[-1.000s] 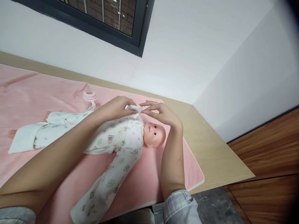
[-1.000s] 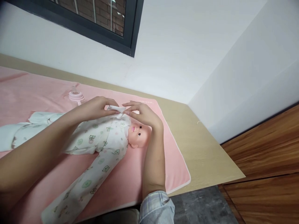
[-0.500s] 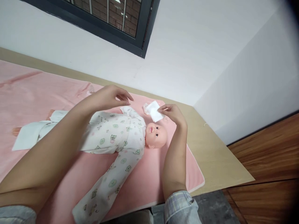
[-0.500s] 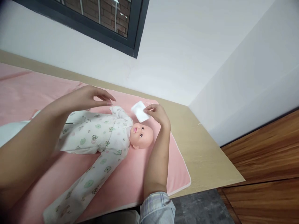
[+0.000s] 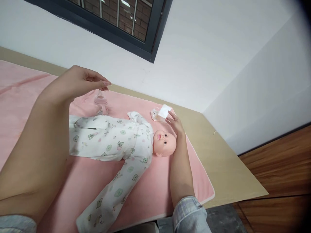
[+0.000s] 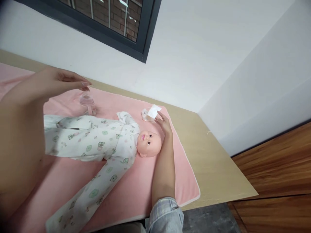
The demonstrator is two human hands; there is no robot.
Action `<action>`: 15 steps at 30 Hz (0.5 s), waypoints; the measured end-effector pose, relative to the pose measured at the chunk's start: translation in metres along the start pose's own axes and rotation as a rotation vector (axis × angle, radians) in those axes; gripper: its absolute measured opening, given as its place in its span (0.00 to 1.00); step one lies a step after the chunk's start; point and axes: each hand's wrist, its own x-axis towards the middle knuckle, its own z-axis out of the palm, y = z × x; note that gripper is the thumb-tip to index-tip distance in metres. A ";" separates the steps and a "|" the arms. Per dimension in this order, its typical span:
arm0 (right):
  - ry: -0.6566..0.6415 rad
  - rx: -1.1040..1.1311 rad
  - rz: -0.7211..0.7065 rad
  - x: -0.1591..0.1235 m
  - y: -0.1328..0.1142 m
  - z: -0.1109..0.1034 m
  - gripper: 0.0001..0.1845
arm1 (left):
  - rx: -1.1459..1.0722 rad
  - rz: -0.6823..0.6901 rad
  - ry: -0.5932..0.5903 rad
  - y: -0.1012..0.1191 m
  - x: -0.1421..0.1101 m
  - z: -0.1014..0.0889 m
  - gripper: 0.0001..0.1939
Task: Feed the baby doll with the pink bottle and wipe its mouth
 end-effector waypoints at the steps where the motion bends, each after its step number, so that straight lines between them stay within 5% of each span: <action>1: -0.023 0.062 0.029 0.001 0.006 0.003 0.31 | -0.012 -0.001 0.006 -0.001 0.001 0.000 0.16; 9: 0.006 0.248 0.121 0.004 0.029 0.005 0.40 | 0.063 0.012 -0.025 -0.025 0.016 0.003 0.20; 15: 0.416 -0.017 -0.156 0.009 0.031 -0.011 0.20 | 0.233 -0.072 -0.119 -0.069 0.039 0.010 0.37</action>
